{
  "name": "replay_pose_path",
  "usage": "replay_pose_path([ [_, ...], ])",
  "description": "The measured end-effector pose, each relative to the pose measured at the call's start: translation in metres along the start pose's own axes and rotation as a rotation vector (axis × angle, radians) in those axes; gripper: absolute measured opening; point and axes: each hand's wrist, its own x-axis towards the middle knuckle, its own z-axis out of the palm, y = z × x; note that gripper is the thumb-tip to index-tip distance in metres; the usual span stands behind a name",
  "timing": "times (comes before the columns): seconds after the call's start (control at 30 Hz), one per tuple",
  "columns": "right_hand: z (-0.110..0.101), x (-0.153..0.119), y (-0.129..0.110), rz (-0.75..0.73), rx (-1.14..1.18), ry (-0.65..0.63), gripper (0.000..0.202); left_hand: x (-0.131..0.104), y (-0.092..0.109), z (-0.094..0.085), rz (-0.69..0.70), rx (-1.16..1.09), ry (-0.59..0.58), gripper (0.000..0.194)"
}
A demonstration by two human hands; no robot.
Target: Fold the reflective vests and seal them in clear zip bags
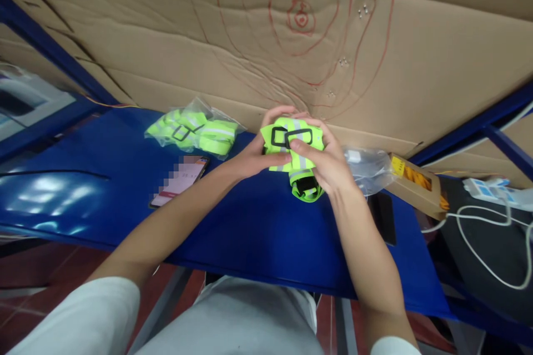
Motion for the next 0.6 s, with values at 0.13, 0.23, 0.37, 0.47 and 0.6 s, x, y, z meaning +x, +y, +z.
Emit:
replay_pose_path([
  [0.13, 0.000, 0.001, 0.005, -0.211, -0.186, 0.084, 0.062, -0.003, 0.013, 0.011, -0.231, -0.243, 0.082, 0.099],
  [0.23, 0.001, -0.004, 0.000, -0.391, -0.391, 0.110, 0.055, -0.001, 0.018, 0.016, -0.283, -0.236, 0.167, 0.081],
  [0.37, 0.009, -0.008, -0.001, -0.487, -0.499, 0.052, 0.051, 0.002, 0.025, 0.019, -0.256, -0.180, 0.135, 0.055],
  [0.47, 0.014, -0.003, 0.006, -0.486, -0.517, 0.031, 0.058, 0.003, 0.029, 0.021, -0.224, -0.147, 0.220, 0.055],
  [0.6, -0.014, 0.002, 0.003, -0.453, -0.542, -0.006, 0.063, -0.003, 0.024, 0.027, -0.234, -0.178, 0.298, 0.051],
])
